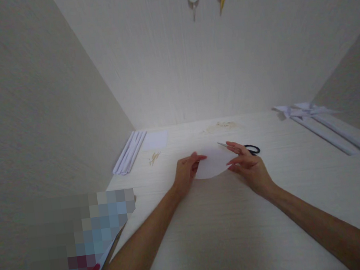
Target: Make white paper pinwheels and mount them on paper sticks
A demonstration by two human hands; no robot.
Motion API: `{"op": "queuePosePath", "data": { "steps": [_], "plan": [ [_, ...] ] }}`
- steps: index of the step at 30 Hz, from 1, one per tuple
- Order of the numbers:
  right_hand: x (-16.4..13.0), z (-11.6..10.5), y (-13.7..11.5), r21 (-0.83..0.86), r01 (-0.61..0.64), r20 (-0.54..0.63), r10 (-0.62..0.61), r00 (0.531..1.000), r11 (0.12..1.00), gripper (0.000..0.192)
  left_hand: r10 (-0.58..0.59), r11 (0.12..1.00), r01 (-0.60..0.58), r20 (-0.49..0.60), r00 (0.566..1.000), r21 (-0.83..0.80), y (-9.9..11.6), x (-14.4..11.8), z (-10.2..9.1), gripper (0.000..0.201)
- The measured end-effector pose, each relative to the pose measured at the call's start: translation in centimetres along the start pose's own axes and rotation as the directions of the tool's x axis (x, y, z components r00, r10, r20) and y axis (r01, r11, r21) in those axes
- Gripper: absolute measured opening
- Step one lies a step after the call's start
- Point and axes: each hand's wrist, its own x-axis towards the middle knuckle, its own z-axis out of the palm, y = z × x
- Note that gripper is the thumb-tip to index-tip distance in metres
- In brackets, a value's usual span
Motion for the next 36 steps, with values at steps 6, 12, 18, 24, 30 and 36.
{"op": "queuePosePath", "data": {
  "steps": [6,12,18,24,30,36],
  "plan": [
    [-0.8,0.0,-0.4,-0.375,0.418,0.251,-0.344,0.905,0.827,0.012,0.082,0.973,-0.058,-0.098,0.992,0.225,-0.3,0.4,-0.4,0.016],
    [-1.4,0.3,-1.0,-0.472,0.650,0.496,-0.430,0.754,0.595,0.013,0.068,0.976,-0.036,-0.146,0.987,0.215,-0.1,0.2,-0.5,0.019],
    [-1.5,0.5,-1.2,-0.497,0.719,0.566,-0.447,0.693,0.485,0.013,0.070,0.980,-0.040,-0.151,0.986,0.193,-0.2,0.3,-0.5,0.020],
    [-1.7,0.0,-1.2,-0.384,0.793,0.684,-0.432,0.589,0.473,0.026,0.059,0.986,-0.032,-0.160,0.985,0.165,-0.2,0.4,-0.6,0.022],
    [-1.7,0.3,-1.1,-0.379,0.816,0.674,-0.474,0.566,0.436,0.020,0.082,0.978,-0.055,-0.127,0.989,0.202,-0.4,0.6,-1.0,0.024],
    [-1.6,0.7,-1.1,-0.332,0.789,0.638,-0.492,0.592,0.517,0.014,0.063,0.976,-0.064,0.013,0.998,0.208,0.3,0.6,-1.4,0.044]
  ]
}}
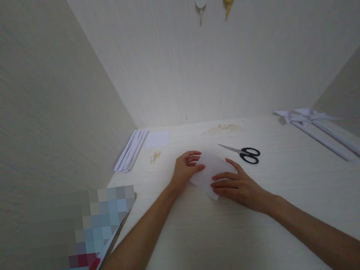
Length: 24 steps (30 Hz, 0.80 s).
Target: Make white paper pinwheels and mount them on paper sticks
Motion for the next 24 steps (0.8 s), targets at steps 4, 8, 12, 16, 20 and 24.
{"op": "queuePosePath", "data": {
  "steps": [4,8,12,16,20,24],
  "plan": [
    [0.3,-0.2,-0.1,0.091,-0.069,0.033,0.066,0.997,0.993,0.018,-0.048,0.999,0.049,0.064,0.997,-0.015,0.3,0.0,0.0,0.056],
    [0.5,-0.3,-0.3,0.123,-0.076,0.063,0.069,0.996,0.989,0.017,-0.059,0.998,0.058,0.025,0.998,0.035,0.0,0.0,0.5,0.036],
    [0.6,-0.1,-0.6,0.129,-0.065,0.064,0.057,0.996,0.990,0.014,-0.057,0.992,0.055,0.012,0.998,0.109,0.1,0.0,1.0,0.024],
    [0.8,-0.1,-0.7,0.126,-0.152,0.088,0.142,0.986,0.980,0.016,-0.054,0.981,0.054,-0.005,0.999,0.188,0.4,-0.2,1.4,0.013],
    [0.8,-0.2,-0.8,0.130,-0.174,0.108,0.160,0.981,0.976,0.017,-0.119,0.937,0.138,-0.078,0.990,0.320,0.5,-0.2,1.7,0.008],
    [0.8,-0.1,-0.9,0.133,-0.106,0.155,0.085,0.984,0.985,0.018,-0.174,0.910,0.184,-0.058,0.983,0.372,0.4,0.0,1.7,0.020]
  ]
}}
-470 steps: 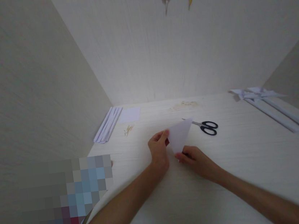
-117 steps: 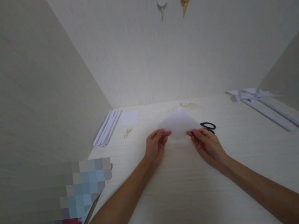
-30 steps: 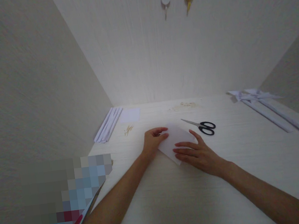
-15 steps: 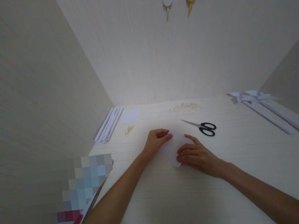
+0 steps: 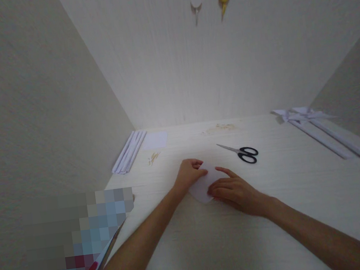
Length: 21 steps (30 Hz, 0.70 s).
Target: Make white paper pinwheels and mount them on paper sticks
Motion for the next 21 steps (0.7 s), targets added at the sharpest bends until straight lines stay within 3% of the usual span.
{"op": "queuePosePath", "data": {
  "steps": [4,7,10,15,21],
  "plan": [
    [-0.1,0.3,0.3,-0.002,-0.030,0.017,0.030,0.999,1.000,0.019,0.021,1.000,-0.021,0.029,0.999,-0.013,-0.1,0.0,-0.1,0.022],
    [-0.1,0.3,0.5,0.009,-0.121,-0.069,0.121,0.990,0.993,0.016,0.095,0.991,-0.085,0.090,0.991,-0.103,-0.4,-0.1,-0.1,0.016],
    [0.1,0.2,0.6,-0.029,-0.260,-0.190,0.250,0.949,0.965,0.012,0.200,0.968,-0.175,0.137,0.970,-0.179,-0.8,-0.2,0.1,0.009],
    [0.3,0.1,0.6,-0.113,-0.434,-0.292,0.387,0.874,0.894,0.012,0.349,0.935,-0.333,0.156,0.924,-0.121,-0.9,-0.6,0.7,0.017],
    [0.3,0.1,0.8,-0.135,-0.448,-0.269,0.402,0.875,0.884,0.014,0.384,0.923,-0.379,0.173,0.907,-0.064,-0.5,-1.2,1.0,0.019]
  ]
}}
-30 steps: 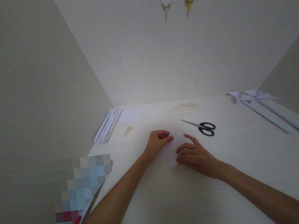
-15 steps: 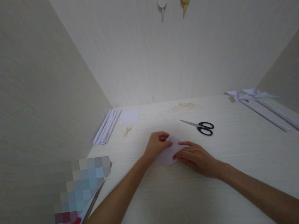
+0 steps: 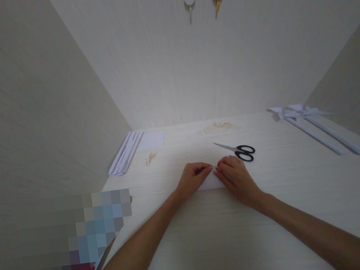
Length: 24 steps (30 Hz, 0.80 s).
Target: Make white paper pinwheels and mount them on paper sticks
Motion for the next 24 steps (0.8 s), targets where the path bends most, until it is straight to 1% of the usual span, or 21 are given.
{"op": "queuePosePath", "data": {
  "steps": [2,10,16,20,24],
  "plan": [
    [0.03,0.01,-0.01,0.001,0.002,0.013,-0.002,1.000,1.000,0.017,-0.008,1.000,0.008,-0.003,1.000,-0.005,0.00,-0.04,-0.06,0.019],
    [0.01,0.04,0.14,0.034,-0.020,0.002,0.020,1.000,0.999,0.020,-0.033,0.999,0.033,-0.031,0.999,-0.017,-0.32,0.00,-0.08,0.015],
    [0.01,0.09,0.25,0.047,-0.026,0.004,0.026,1.000,0.999,0.022,-0.022,1.000,0.022,0.003,1.000,-0.009,-0.02,-0.16,0.00,0.018],
    [0.01,0.16,0.30,0.040,-0.029,0.016,0.029,0.999,0.999,0.024,-0.020,1.000,0.021,-0.004,1.000,0.018,0.09,-0.32,0.08,0.018],
    [-0.01,0.22,0.35,0.039,-0.033,0.017,0.032,0.999,0.999,0.025,-0.019,1.000,0.019,0.025,1.000,0.013,0.13,-0.37,0.13,0.018]
  ]
}}
